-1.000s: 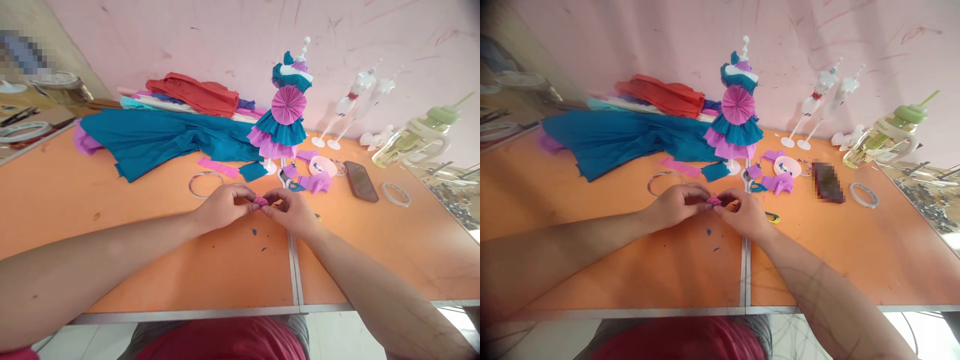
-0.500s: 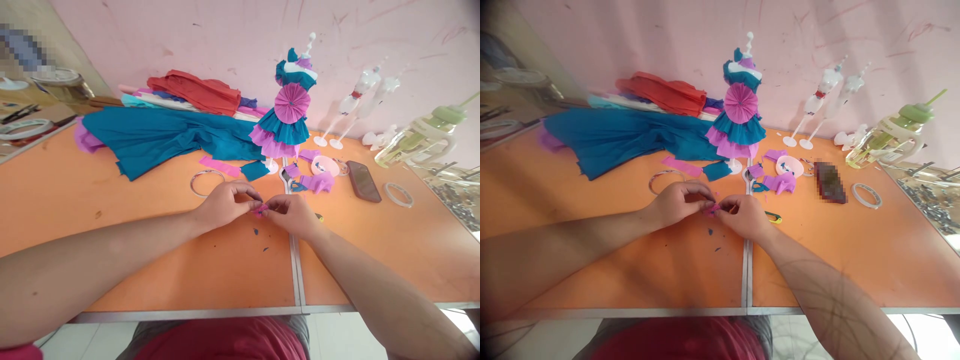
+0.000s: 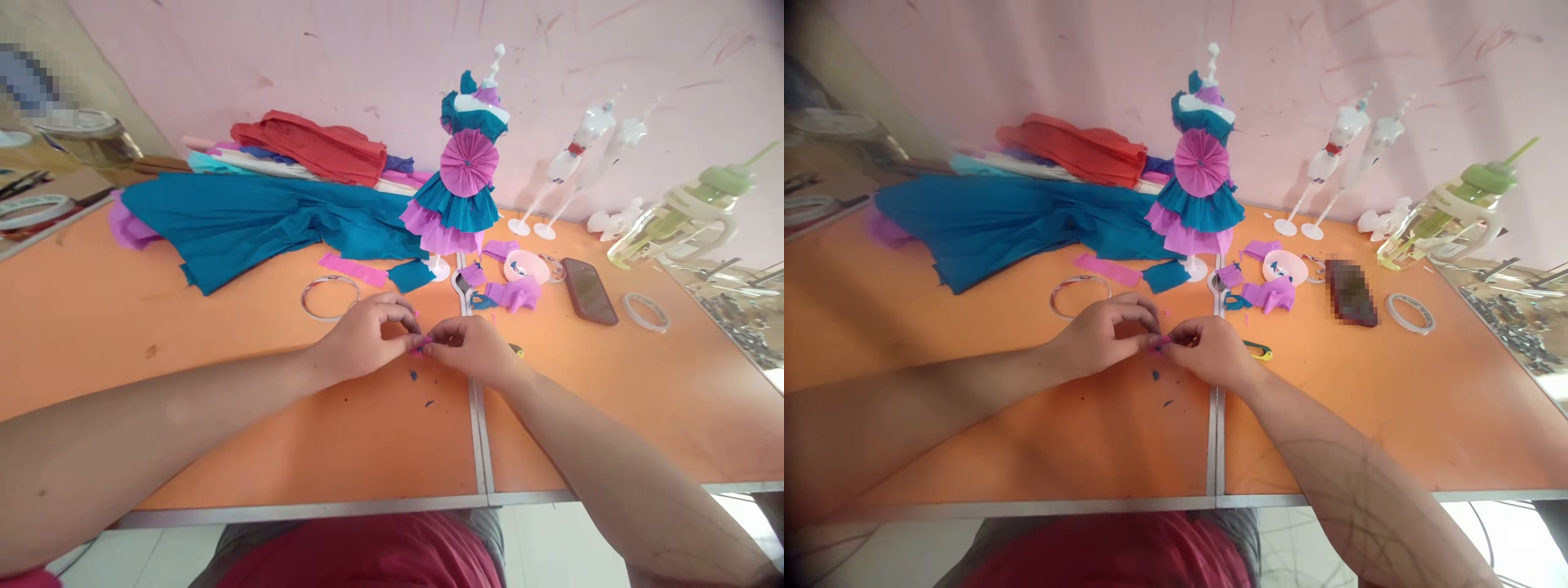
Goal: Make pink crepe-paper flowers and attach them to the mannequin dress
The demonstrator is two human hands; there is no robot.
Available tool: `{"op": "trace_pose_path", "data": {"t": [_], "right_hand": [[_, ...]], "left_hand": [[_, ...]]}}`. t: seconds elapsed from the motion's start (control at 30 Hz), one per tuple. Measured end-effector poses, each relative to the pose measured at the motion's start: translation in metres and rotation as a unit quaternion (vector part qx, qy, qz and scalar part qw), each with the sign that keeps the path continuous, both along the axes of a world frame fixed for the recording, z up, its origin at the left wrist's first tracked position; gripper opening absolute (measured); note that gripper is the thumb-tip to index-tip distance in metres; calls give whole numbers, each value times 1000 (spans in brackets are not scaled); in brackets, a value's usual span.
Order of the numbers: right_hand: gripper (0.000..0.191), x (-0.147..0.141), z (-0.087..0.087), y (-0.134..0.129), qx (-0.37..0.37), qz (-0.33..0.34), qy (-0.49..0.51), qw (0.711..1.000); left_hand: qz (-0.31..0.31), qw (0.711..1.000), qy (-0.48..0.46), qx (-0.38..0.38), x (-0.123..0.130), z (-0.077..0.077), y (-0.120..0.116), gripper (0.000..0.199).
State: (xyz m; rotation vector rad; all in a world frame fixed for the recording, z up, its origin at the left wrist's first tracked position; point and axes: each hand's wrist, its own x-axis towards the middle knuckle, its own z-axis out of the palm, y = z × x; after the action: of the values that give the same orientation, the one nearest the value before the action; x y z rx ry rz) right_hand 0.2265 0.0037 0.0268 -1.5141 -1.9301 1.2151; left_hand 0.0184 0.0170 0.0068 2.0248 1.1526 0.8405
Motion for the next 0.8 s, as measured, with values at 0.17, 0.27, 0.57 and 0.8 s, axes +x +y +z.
{"op": "trace_pose_path", "data": {"t": [0.17,0.27,0.57,0.8], "right_hand": [[26,3,4,2,-155,18,81,984],[26,5,4,3,-190,20,94,977],[30,2,-1,0,-9,-57,84,995],[29,1,2,-1,38,-52,81,995]], "left_hand": [[-48,991,7,127,-1,-1,-2,17],[-73,990,-9,118,-3,0,-4,21],[-11,996,-34,-83,-1,2,-2,35],[-3,993,-49,-105,0,4,-2,34]]}}
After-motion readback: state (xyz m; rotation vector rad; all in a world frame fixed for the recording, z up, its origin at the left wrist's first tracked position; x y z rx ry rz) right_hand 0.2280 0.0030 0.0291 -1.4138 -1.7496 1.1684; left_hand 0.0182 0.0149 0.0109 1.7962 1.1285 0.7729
